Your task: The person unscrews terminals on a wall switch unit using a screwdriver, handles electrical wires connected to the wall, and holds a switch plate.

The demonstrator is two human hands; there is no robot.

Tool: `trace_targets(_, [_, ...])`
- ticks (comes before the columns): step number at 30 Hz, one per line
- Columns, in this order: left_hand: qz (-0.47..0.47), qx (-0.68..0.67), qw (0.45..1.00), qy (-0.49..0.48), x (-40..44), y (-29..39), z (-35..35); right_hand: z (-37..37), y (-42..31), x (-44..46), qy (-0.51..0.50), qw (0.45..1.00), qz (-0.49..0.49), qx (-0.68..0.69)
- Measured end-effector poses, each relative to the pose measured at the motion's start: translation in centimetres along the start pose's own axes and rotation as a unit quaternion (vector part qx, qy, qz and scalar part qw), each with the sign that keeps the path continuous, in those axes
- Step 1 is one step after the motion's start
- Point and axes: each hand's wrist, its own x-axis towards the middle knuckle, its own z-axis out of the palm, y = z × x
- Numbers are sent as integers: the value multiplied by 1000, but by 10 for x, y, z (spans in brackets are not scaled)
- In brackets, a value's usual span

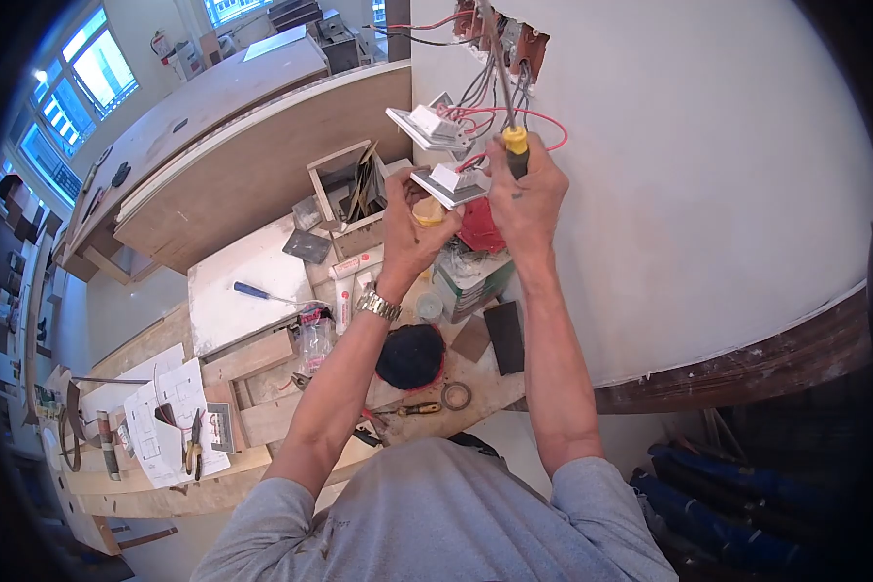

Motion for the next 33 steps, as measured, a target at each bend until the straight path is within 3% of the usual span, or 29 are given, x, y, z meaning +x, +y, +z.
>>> trace_targets(4, [-4, 7, 1000, 7, -2, 8, 3, 4, 0, 8, 3, 998, 27, 64])
trace_targets(6, [-60, -89, 994, 17, -5, 7, 8, 7, -3, 3, -6, 996, 39, 84])
trace_targets(10, [-52, -113, 992, 34, -10, 7, 17, 3, -11, -4, -38, 987, 56, 145])
trace_targets(17, [-104, -144, 982, 57, -7, 1, 23, -16, -19, -8, -96, 983, 89, 128])
trace_targets(19, [-131, -175, 975, 49, -7, 3, 20, -18, -5, -3, -63, 997, -28, -21])
trace_targets(22, [-150, -194, 969, 32, -5, 6, 17, -20, 4, 8, -32, 998, 43, 16])
trace_targets(26, [-77, -50, 995, 38, -2, 15, 15, -17, -4, 3, -10, 1000, 25, 12])
trace_targets(28, [-58, 7, 998, 39, -1, 19, 14, -16, -16, -3, -34, 997, -54, -45])
trace_targets(33, [9, 126, 991, 50, 1, 27, 8, -16, -8, 11, -16, 1000, 23, 3])
